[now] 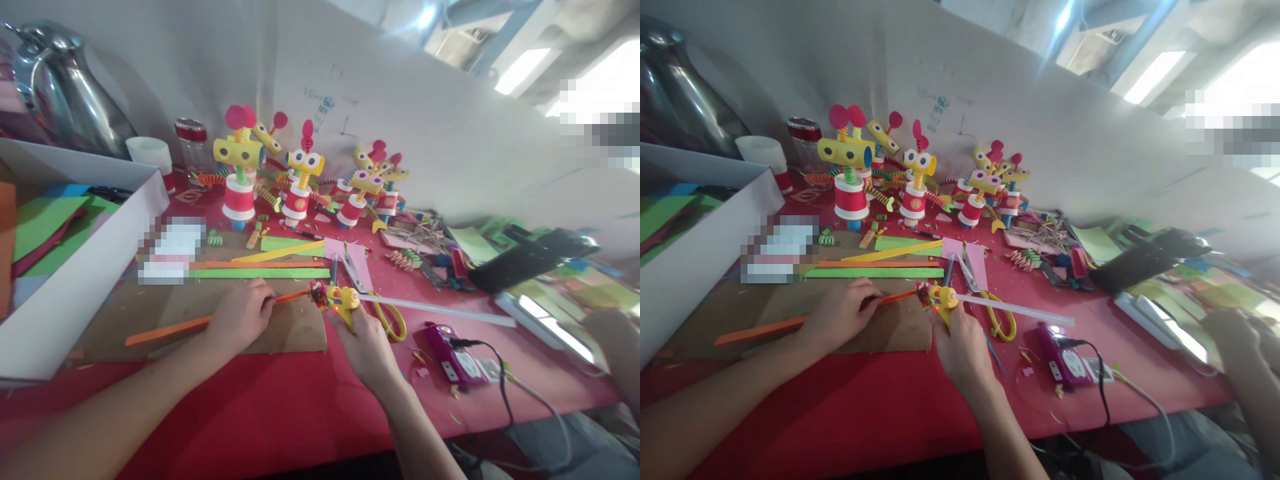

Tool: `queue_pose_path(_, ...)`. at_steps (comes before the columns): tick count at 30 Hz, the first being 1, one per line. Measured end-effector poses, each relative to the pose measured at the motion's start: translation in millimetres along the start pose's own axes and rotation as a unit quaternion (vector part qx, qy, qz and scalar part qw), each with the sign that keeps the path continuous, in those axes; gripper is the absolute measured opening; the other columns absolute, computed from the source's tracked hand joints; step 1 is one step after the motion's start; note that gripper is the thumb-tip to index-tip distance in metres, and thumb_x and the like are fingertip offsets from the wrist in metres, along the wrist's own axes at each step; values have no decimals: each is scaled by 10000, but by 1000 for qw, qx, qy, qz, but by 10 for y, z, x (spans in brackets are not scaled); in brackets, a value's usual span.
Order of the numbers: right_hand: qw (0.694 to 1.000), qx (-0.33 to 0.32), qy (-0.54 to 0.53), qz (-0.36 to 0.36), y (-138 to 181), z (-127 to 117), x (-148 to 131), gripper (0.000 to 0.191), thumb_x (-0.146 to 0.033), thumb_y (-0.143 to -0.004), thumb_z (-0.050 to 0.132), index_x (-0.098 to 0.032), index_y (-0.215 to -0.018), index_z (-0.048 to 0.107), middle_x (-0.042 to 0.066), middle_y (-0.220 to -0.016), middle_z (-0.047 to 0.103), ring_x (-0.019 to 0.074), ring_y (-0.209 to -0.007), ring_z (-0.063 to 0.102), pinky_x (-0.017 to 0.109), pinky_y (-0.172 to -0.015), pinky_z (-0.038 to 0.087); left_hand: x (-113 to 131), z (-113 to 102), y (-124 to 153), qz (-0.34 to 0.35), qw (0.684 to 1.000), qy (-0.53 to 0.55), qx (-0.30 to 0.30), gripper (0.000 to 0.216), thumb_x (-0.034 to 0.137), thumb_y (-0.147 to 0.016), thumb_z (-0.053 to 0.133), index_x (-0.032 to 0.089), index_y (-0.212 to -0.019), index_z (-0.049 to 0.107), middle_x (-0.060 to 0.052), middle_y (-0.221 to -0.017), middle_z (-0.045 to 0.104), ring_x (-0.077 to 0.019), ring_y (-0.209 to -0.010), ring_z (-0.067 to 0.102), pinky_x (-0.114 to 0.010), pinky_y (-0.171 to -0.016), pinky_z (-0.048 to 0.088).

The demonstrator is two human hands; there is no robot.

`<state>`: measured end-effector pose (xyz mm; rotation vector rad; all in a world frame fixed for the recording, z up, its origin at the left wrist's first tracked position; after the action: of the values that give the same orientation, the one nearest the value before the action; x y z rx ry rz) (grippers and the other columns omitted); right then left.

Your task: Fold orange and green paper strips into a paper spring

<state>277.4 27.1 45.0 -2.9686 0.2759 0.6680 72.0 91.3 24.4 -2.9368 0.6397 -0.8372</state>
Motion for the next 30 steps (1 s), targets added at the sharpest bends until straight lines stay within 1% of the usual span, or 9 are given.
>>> queue_pose_path(3,1000,3,24,14,7,-7,4,258,-403,-907,457,-184,-944,588,108,-746,685,275,-701,653,291,-551,330,8,-1,-1,3,1000,1,-3,256,224,-891,437,199,-849,688,-60,-926,672,-193,-799,629,-309,-699,454)
queue_pose_path(8,999,-32,13,-16,39,45,-84,298,-401,-928,420,-161,-1021,571,128,-809,706,287,-763,668,290,-575,341,10,-2,-8,1,1000,2,-11,236,188,-868,443,197,-830,676,-62,-929,665,-202,-821,626,-317,-711,452)
queue_pose_path(11,999,-34,27,2,43,47,-98,314,-401,-928,421,-151,-1049,566,134,-805,711,291,-750,673,289,-575,342,13,-3,-11,7,1000,8,-14,221,144,-841,449,204,-838,661,-59,-915,657,-200,-844,623,-309,-729,452)
queue_pose_path(13,999,-32,23,7,55,56,-127,313,-406,-929,424,-155,-1049,567,134,-822,714,287,-757,676,287,-581,351,9,6,-12,10,1000,9,-19,244,75,-792,446,203,-856,643,-59,-933,649,-203,-873,616,-311,-743,447)
queue_pose_path(15,999,-40,2,-10,84,91,-203,306,-413,-931,426,-166,-1037,571,124,-830,714,276,-766,676,283,-591,362,-3,25,-8,8,1000,4,-28,290,13,-724,436,198,-861,613,-61,-950,635,-211,-889,605,-320,-742,436)
queue_pose_path(18,997,-57,-33,-44,137,160,-339,291,-406,-929,438,-173,-1039,574,110,-831,715,265,-773,673,276,-601,367,-14,34,1,8,999,5,-32,342,-25,-643,421,195,-872,549,-60,-954,604,-215,-876,587,-326,-721,418)
queue_pose_path(20,995,-68,-48,-53,153,185,-383,279,-395,-928,446,-169,-1027,577,110,-837,715,264,-780,671,274,-605,365,-11,23,6,6,999,11,-30,368,-34,-617,410,196,-885,512,-62,-961,589,-213,-879,574,-324,-718,407)
queue_pose_path(26,998,-55,-32,-15,121,127,-308,286,-411,-922,448,-172,-1000,584,113,-831,707,266,-764,659,277,-595,351,5,7,-4,-18,999,-8,-45,338,-38,-642,384,202,-862,474,-63,-942,565,-206,-819,545,-325,-684,371)
queue_pose_path(30,996,-67,-51,-31,112,115,-299,286,-398,-919,452,-170,-1036,579,107,-825,707,260,-757,656,281,-602,357,1,12,-15,-16,999,-10,-43,311,-32,-675,383,205,-857,471,-56,-925,560,-202,-800,539,-325,-672,363)
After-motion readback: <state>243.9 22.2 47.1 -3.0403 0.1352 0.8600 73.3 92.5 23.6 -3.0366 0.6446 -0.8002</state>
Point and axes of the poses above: each hand's wrist, its own y-axis away from the middle knuckle, its own z-axis out of the palm, x = y × z, the point moved 5 cm from there along -y, towards the middle knuckle
